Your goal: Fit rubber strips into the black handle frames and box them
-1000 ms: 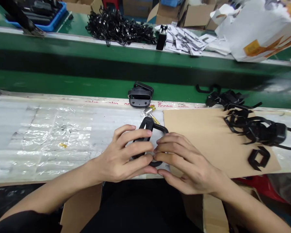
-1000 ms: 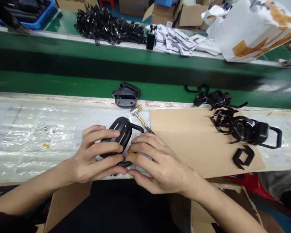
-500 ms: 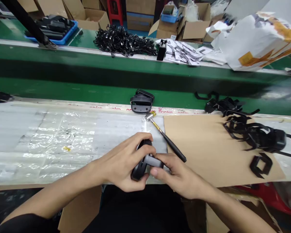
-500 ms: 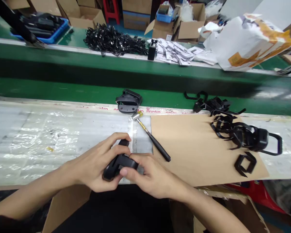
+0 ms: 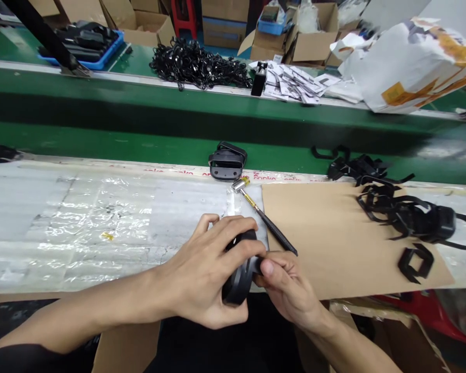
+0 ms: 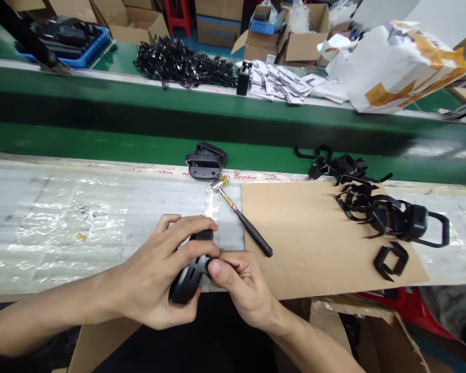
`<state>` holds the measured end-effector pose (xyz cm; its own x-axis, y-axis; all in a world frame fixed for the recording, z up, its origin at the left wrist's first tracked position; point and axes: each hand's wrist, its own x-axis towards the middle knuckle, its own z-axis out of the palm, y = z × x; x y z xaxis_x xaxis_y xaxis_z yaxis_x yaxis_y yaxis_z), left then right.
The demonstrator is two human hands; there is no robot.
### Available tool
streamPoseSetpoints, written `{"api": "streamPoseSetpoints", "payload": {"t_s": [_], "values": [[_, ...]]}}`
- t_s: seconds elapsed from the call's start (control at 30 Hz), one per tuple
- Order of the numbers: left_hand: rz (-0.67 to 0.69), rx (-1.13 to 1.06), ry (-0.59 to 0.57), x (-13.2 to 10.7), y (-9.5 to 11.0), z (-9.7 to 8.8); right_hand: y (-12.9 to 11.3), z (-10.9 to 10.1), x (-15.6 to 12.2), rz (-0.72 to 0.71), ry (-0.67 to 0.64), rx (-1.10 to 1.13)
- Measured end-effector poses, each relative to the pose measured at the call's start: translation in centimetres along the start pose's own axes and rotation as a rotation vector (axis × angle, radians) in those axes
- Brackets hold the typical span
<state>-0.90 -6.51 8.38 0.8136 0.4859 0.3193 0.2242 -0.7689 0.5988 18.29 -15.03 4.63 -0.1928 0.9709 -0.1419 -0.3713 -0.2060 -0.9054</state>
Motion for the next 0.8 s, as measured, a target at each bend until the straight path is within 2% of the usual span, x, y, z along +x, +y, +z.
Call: {"api": "streamPoseSetpoints", "payload": {"t_s": [0.1, 0.23, 0.33, 0.4, 0.47, 0.63, 0.8], "values": [[-0.102, -0.138, 0.026, 0.6, -0.3, -0.1, -0.9, -0.1, 0.9, 0.032, -0.011, 0.091], [-0.343, -0.515, 0.004, 1.9, -1.1, -0.4, -2.8, -0.7, 2.6, 0.132, -0.058, 0.182], [-0.443, -0.824, -0.063, 2.8, -2.0, -0.6, -2.9, -1.1, 3.8, 0.131, 0.008, 0.244], [-0.470, -0.949, -0.102, 3.2, -2.7, -0.6, -2.5, -1.2, 4.4, 0.172, 0.055, 0.284], [-0.474, -0.957, -0.109, 3.5, -3.5, -0.4, -2.0, -1.3, 4.8, 0.194, 0.089, 0.304], [-0.466, -0.879, -0.062, 3.9, -4.6, 0.0, -1.5, -1.4, 5.2, 0.140, 0.151, 0.298], [-0.520, -1.154, -0.064, 4.0, -5.2, 0.4, -1.6, -1.9, 5.9, 0.242, 0.089, 0.381]]}}
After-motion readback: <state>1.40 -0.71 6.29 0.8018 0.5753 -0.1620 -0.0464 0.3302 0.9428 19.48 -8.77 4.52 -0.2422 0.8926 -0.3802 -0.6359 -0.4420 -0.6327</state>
